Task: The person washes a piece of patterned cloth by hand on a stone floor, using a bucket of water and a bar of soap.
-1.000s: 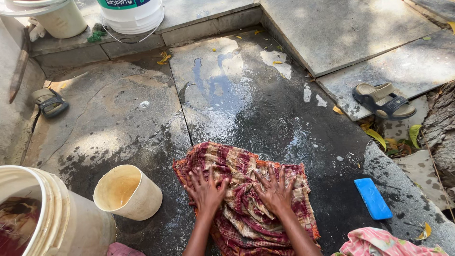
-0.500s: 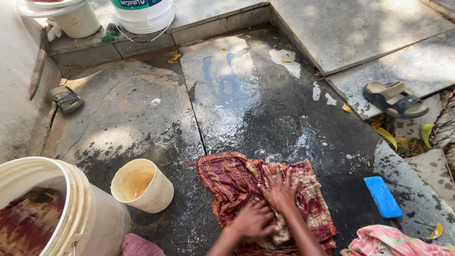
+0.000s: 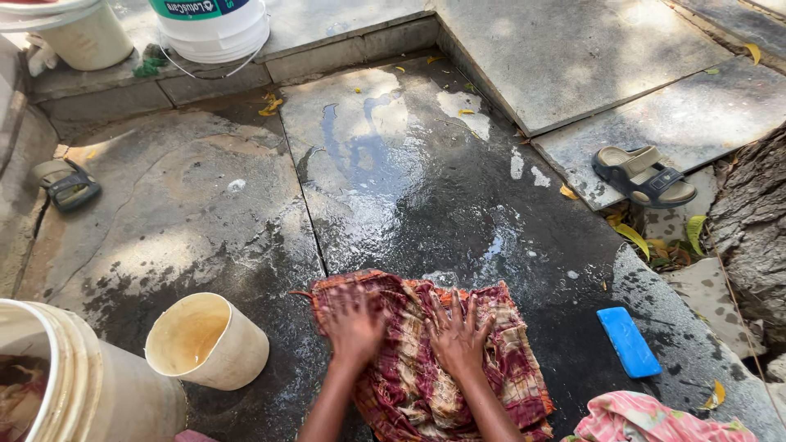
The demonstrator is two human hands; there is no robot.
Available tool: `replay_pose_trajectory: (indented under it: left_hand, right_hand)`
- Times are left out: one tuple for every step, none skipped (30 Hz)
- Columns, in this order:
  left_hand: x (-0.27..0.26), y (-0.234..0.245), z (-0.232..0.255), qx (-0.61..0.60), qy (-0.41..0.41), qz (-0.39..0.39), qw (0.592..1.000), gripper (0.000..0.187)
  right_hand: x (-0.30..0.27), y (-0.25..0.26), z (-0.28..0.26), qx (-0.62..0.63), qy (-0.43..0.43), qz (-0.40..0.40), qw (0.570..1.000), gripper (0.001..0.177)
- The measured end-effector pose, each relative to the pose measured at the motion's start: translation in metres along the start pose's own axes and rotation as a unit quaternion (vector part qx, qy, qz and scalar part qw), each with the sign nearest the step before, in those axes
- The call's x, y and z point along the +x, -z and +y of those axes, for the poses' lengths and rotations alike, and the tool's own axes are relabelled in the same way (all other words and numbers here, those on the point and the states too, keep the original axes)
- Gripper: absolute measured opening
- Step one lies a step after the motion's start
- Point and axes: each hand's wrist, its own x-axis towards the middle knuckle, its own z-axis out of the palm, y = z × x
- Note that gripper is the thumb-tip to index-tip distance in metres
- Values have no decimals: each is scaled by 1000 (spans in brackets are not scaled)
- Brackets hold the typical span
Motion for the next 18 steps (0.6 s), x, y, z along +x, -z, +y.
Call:
replay_pose_trajectory:
  left_hand:
    - [-15, -7, 19, 51, -76, 41, 995, 82]
    - [-39, -18, 31, 102, -151, 77, 980, 81]
    - [-55, -23, 39, 118, -232, 112, 959, 79]
    - [-66, -22, 43, 131, -314, 146, 929, 78]
    - [-66, -11, 37, 128, -317, 73, 937, 78]
    - [-57, 6, 31, 120, -318, 2, 940, 79]
    - [-43, 25, 23, 111, -318, -69, 939, 80]
    - [-27, 44, 13, 120, -244, -50, 961, 82]
    - [-16, 55, 4, 128, -167, -31, 977, 83]
    - [-10, 58, -2, 88, -113, -31, 989, 84]
    - [-4, 57, -4, 46, -60, -31, 997, 85]
    - [1, 52, -6, 8, -5, -32, 999, 86]
    - [2, 42, -4, -4, -13, -15, 1000, 86]
    - [1, 32, -2, -12, -21, 2, 1000, 85]
    - [1, 25, 1, -20, -29, 19, 999, 85]
    - [1, 19, 4, -6, -50, 17, 999, 84]
    - [-2, 13, 7, 7, -70, 15, 997, 83]
    - [-10, 5, 10, 19, -88, 9, 996, 82]
  right_hand:
    - [0, 1, -1, -5, -1, -6, 1000, 72]
    - [-2, 0, -2, 2, 3, 5, 1000, 71]
    - [-1, -1, -1, 9, 7, 15, 1000, 69]
    - [-1, -4, 2, 15, 9, 25, 1000, 68]
    - [-2, -8, 2, 9, 10, 25, 1000, 70]
    - [0, -10, 5, -1, 12, 25, 1000, 72]
    - [-1, -13, 6, -12, 13, 25, 1000, 73]
    - [-2, -16, 7, -5, 16, 31, 999, 71]
    - [-3, -17, 7, 1, 18, 36, 999, 70]
    - [-1, -13, 7, 8, 19, 46, 999, 68]
    - [0, -9, 7, 4, 14, 44, 999, 67]
    - [-2, -7, 4, 3, 9, 41, 999, 65]
    - [-4, -4, 2, 2, 4, 37, 999, 64]
    - [-6, -1, 0, 4, 1, 29, 1000, 64]
    - [-7, 4, -2, 7, -3, 20, 1000, 65]
    - [-8, 6, -4, 11, -7, 10, 1000, 65]
    - [-6, 9, -5, 10, -7, 18, 1000, 65]
    - [-7, 10, -5, 8, -6, 22, 1000, 65]
